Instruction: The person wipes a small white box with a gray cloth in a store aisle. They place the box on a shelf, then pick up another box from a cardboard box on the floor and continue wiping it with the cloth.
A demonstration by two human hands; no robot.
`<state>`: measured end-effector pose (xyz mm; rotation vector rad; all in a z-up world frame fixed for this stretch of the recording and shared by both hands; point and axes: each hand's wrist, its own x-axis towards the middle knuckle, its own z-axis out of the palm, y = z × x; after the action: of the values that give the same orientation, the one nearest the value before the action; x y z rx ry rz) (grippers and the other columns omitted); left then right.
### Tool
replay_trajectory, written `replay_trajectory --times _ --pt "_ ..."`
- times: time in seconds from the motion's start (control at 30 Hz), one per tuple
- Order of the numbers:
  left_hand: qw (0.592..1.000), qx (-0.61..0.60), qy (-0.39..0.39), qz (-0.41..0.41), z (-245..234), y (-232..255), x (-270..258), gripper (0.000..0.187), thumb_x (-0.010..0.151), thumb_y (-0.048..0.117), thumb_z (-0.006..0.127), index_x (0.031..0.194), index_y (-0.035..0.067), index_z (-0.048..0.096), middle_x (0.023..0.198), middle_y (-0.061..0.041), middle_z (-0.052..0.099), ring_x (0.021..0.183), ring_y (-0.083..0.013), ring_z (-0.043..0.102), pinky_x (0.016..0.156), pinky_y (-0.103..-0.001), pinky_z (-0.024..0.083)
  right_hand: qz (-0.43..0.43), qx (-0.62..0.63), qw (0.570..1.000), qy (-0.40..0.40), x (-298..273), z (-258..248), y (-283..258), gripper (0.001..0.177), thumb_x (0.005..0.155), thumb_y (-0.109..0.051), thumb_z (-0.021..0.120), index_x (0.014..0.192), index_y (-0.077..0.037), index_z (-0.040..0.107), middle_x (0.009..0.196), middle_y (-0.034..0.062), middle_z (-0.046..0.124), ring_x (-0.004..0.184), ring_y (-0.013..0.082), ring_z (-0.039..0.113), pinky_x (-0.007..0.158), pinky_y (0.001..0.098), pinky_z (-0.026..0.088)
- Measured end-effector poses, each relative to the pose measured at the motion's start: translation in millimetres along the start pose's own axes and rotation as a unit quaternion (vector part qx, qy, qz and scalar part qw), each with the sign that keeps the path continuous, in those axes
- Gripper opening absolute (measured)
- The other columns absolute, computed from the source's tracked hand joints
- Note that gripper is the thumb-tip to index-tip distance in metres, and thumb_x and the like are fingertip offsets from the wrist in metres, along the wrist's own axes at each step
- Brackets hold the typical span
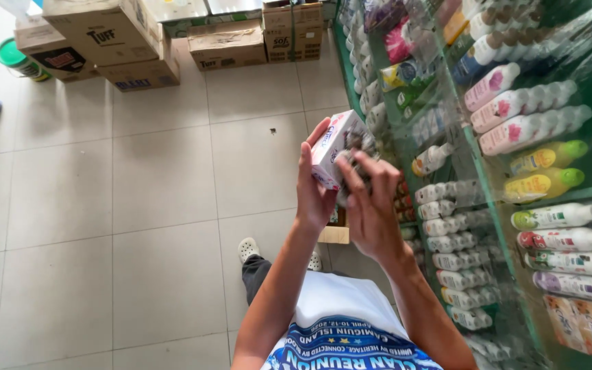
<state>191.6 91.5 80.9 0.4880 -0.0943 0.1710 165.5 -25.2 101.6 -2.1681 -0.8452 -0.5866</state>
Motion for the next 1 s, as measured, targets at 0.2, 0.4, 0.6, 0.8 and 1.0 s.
replay_trajectory --times 0.2,0.4,0.6,0.8,1.0 --pt "1.000 0.005 0.004 -0.027 4.6 13.8 -14.0 0.052 0.104 0.036 0.042 0.150 0.011 0.045 0.147 -0.022 0.051 0.124 -0.0339 0.058 0.102 -0.048 0.050 0.002 0.031 0.989 0.144 22.0 -19.5 11.5 0.032 0.101 -0.011 0.071 0.130 0.000 0.062 0.138 0.0191 0.061 0.124 0.0399 0.061 0.105 0.0520 0.048" --pt "1.000 -0.002 0.005 -0.009 -10.7 18.4 -5.4 0.052 0.101 0.033 0.043 0.148 0.011 0.046 0.140 -0.029 0.054 0.122 -0.0413 0.057 0.105 -0.055 0.047 -0.011 0.069 0.993 0.096 -8.7 10.9 2.4 0.040 0.079 -0.016 0.090 0.117 -0.012 0.077 0.121 0.0122 0.069 0.108 0.0330 0.070 0.096 0.0460 0.057" --pt "1.000 -0.003 0.015 -0.021 3.2 33.3 -5.6 0.051 0.101 0.032 0.042 0.147 0.012 0.049 0.144 -0.023 0.053 0.124 -0.0380 0.058 0.102 -0.052 0.049 -0.003 0.046 0.986 0.160 14.8 4.1 20.6 0.029 0.091 -0.013 0.081 0.118 -0.006 0.071 0.112 0.0148 0.071 0.102 0.0382 0.070 0.091 0.0518 0.055" --pt "0.999 0.006 0.012 -0.034 3.0 41.4 -3.0 0.052 0.100 0.033 0.042 0.147 0.012 0.049 0.142 -0.024 0.055 0.121 -0.0378 0.060 0.101 -0.052 0.050 -0.014 0.045 0.987 0.156 19.5 -1.5 35.2 0.027 0.092 -0.012 0.081 0.116 -0.002 0.073 0.109 0.0157 0.074 0.097 0.0373 0.073 0.084 0.0521 0.056" --pt "0.999 -0.012 -0.001 -0.035 -3.3 35.2 6.5 0.052 0.100 0.033 0.043 0.147 0.009 0.049 0.139 -0.029 0.056 0.118 -0.0427 0.061 0.102 -0.058 0.049 -0.044 0.082 0.992 0.085 13.6 4.0 -3.7 0.039 0.078 -0.009 0.089 0.115 -0.006 0.078 0.108 0.0130 0.075 0.095 0.0346 0.073 0.084 0.0475 0.059"
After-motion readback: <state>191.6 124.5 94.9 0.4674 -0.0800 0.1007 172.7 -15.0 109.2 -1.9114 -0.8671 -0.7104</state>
